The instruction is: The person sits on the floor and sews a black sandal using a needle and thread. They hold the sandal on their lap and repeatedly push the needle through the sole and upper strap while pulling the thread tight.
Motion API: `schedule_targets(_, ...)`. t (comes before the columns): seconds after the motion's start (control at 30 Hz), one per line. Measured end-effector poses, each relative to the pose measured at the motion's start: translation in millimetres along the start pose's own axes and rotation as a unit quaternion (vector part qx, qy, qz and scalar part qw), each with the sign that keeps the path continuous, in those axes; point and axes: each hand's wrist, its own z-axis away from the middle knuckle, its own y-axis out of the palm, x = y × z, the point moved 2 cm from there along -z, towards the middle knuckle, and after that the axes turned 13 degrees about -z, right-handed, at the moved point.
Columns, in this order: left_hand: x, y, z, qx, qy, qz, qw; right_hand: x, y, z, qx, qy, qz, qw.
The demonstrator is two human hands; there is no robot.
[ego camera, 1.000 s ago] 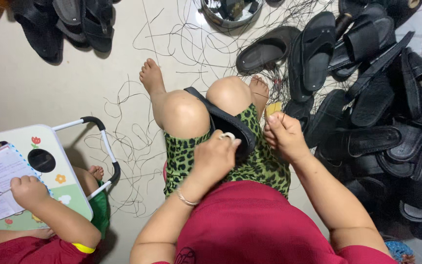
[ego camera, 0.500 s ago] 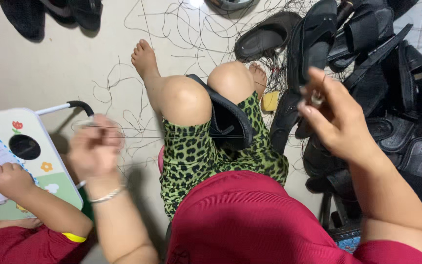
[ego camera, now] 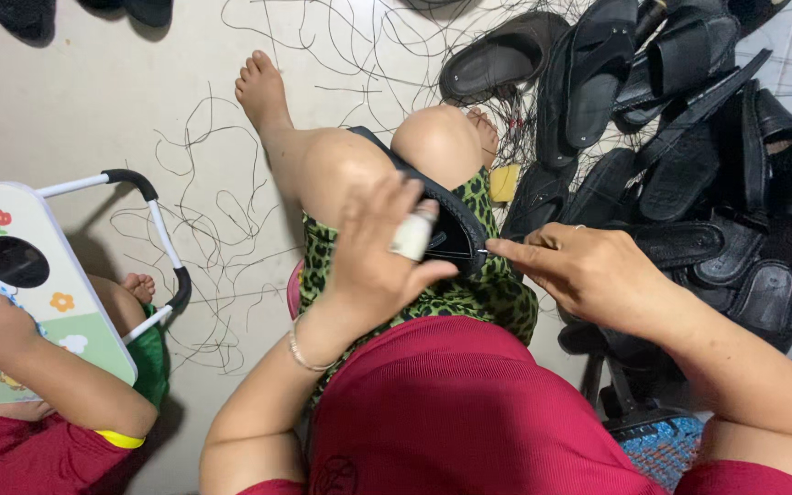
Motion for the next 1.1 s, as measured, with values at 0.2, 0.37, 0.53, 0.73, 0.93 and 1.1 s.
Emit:
schedule_targets(0.2, -13.5, 29.7, 1.3, 0.050, 0.032, 0.048, 0.997, -0.8, -4.3, 1.5, 0.034, 0.027, 0.066, 0.997)
schedule_targets(0.37, -20.6, 53.1, 5.8, -0.006, 0.033, 0.047, 0.998, 18.7, -14.3, -7.5, 0.044, -0.008, 0.171, 0.984)
schedule_targets(0.53, -19.3, 60.2, 3.8, -0.054, 0.030, 0.068, 0.996, 3.1, -0.4, -20.8, 0.049, -0.022, 0.141, 0.989)
schedule_targets(0.73, -21.0, 50.8, 3.2, -0.063, 0.034, 0.065, 0.995, 2.5, 15.0, -35.2, 0.040, -0.055, 0.136, 0.988)
schedule_targets(0.93, -21.3, 30.7, 25.4, -0.081, 0.047, 0.049, 0.994, -8.9, 14.8, -27.1, 0.004, -0.065, 0.019, 0.998)
schedule_targets(1.1, -31.8, -6.4, 2.2, 0.136, -0.129, 0.720, 0.668, -7.1, 16.2, -24.7, -0.005, 0.000, 0.020, 1.000)
